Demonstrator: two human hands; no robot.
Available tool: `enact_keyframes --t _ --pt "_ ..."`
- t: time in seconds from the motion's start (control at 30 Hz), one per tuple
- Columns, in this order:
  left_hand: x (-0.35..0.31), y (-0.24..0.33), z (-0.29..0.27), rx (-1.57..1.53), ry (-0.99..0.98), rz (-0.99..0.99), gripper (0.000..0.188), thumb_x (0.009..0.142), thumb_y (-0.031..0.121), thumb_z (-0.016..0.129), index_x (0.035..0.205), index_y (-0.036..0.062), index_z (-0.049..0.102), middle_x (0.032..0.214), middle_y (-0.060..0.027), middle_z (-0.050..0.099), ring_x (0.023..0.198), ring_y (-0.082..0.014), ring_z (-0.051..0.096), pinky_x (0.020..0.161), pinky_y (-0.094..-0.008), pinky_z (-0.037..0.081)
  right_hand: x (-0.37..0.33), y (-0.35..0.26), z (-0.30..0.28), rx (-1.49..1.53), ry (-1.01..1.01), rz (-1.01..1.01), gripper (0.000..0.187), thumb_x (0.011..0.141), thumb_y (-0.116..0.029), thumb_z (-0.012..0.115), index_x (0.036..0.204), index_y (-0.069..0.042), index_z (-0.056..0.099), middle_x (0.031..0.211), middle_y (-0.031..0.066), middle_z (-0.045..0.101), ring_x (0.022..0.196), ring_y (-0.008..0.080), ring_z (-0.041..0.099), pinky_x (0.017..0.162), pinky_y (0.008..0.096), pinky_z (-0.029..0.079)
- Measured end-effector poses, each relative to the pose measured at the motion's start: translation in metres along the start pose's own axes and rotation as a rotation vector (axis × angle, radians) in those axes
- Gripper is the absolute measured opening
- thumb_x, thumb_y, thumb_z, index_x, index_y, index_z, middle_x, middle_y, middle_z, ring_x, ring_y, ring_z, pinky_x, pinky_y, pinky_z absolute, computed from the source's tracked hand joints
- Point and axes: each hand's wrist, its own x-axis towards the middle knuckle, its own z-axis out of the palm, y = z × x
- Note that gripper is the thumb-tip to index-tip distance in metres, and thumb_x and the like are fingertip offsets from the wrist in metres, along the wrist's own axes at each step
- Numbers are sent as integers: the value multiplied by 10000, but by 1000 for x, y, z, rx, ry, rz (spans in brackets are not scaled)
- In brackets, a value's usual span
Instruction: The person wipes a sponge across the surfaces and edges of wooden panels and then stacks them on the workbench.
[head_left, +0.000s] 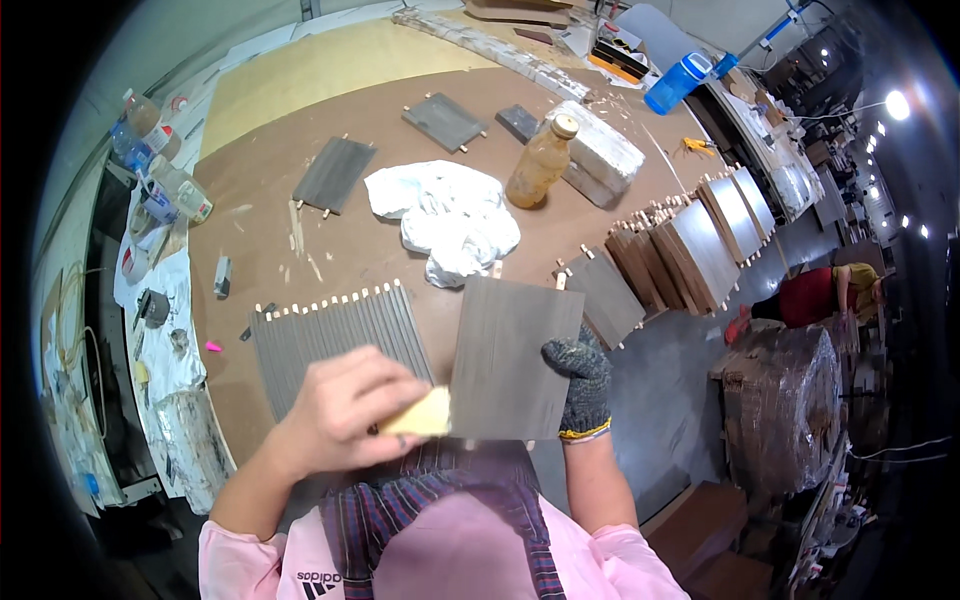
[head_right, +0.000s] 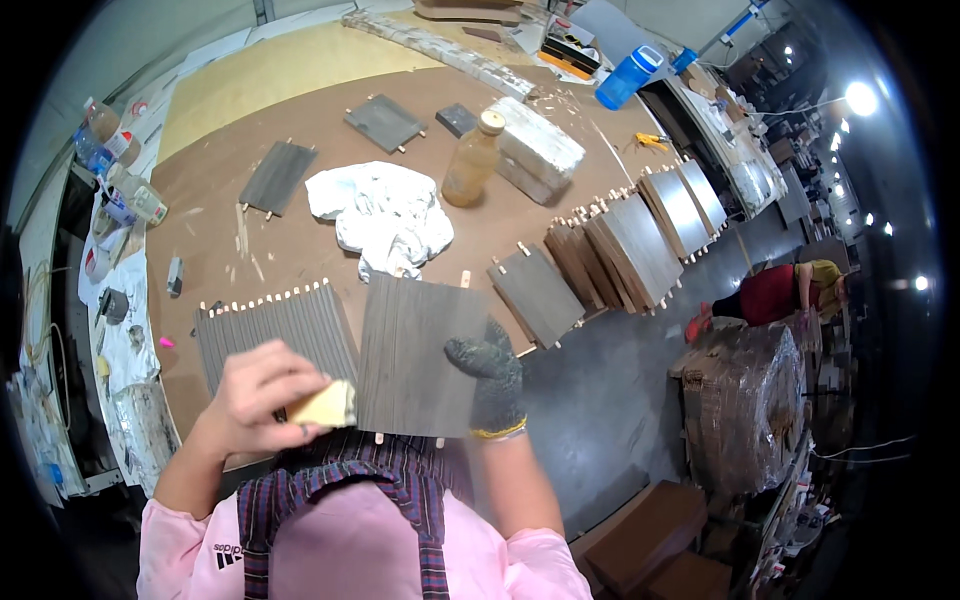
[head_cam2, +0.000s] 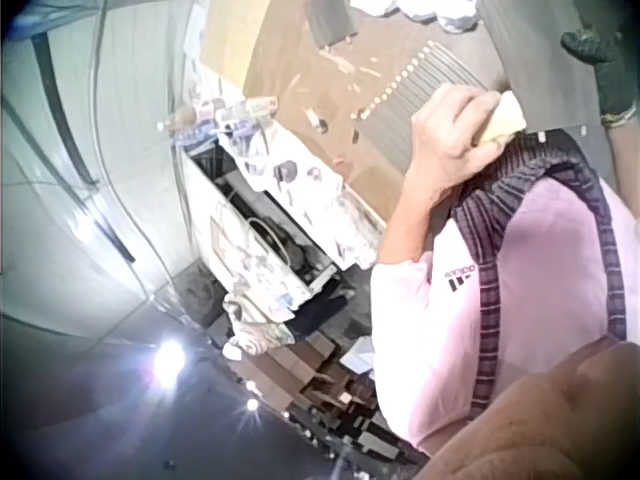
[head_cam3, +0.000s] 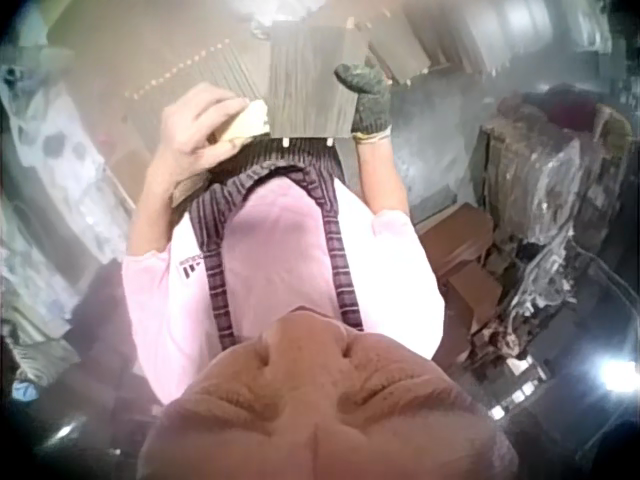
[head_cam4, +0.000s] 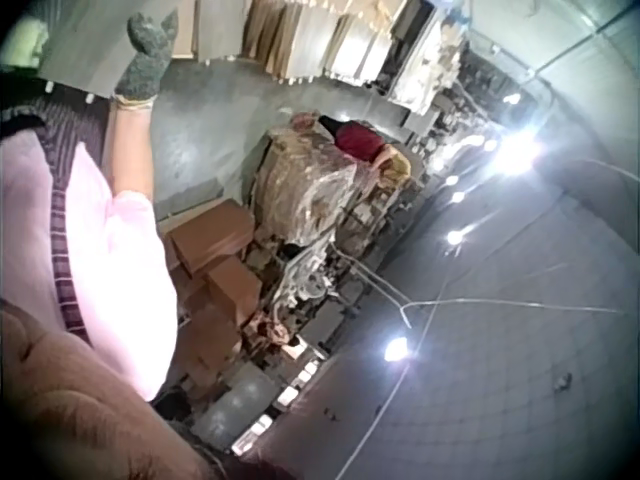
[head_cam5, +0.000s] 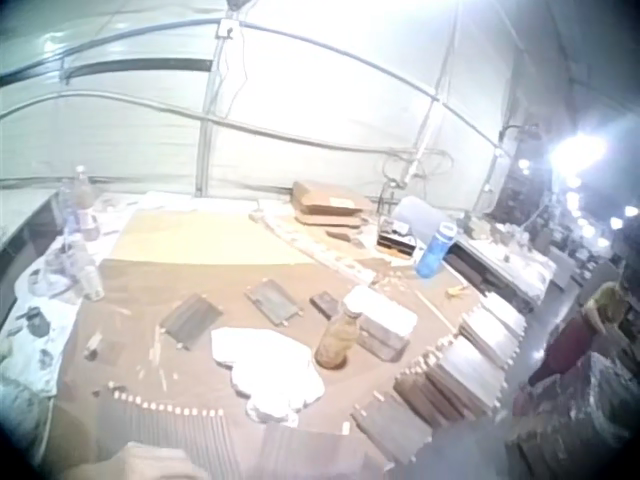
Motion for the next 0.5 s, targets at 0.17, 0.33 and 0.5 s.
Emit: enact_keyframes --t 0.17,0.33,0.5 --pt "44 -31 1 88 293 -21 457 653 158 813 1072 27 690 936 -129 659 808 -301 641 663 -397 527 8 6 -1 44 18 8 567 842 -65 627 1384 44 497 1248 186 636 1089 298 672 929 426 570" --pt "21 -18 16 53 175 41 437 661 215 818 1028 11 699 915 -119 666 760 -285 636 650 -372 523 5 -7 17 77 15 -38 558 832 -87 634 1362 38 517 1202 182 649 1044 298 683 907 434 580" --pt "-7 -5 18 -10 27 26 426 654 213 809 1020 22 704 905 -101 669 726 -264 636 607 -357 526 11 -13 -13 -64 177 -145 487 888 -106 563 1358 19 536 1147 168 675 1042 299 689 941 464 567"
